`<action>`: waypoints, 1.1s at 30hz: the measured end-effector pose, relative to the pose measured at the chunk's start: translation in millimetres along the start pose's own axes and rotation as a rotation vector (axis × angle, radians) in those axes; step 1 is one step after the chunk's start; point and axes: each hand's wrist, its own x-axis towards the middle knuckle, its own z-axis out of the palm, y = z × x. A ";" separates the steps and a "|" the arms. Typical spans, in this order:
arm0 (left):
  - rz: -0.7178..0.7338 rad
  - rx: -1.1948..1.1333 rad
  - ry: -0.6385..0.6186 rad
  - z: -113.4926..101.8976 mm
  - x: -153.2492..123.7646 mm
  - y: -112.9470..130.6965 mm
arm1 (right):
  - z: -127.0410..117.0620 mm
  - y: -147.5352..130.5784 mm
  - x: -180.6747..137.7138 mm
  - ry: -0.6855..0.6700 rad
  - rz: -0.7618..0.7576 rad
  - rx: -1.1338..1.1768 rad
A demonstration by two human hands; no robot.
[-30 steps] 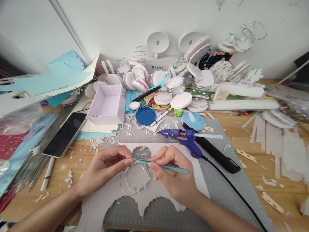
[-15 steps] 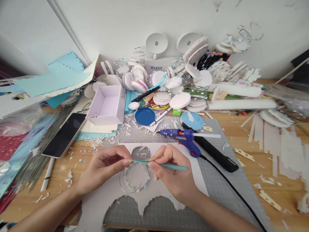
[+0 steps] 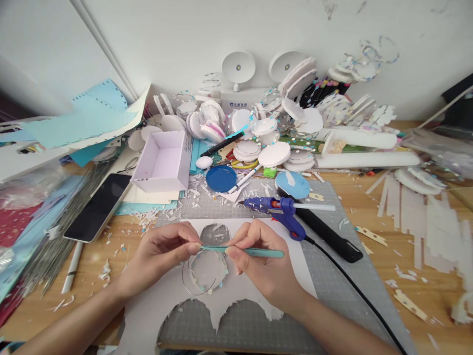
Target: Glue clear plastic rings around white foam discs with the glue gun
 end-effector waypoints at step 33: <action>0.026 -0.095 0.050 -8.3 -8.7 -17.6 | 57.1 -33.0 26.8 -0.315 -1.183 -1.309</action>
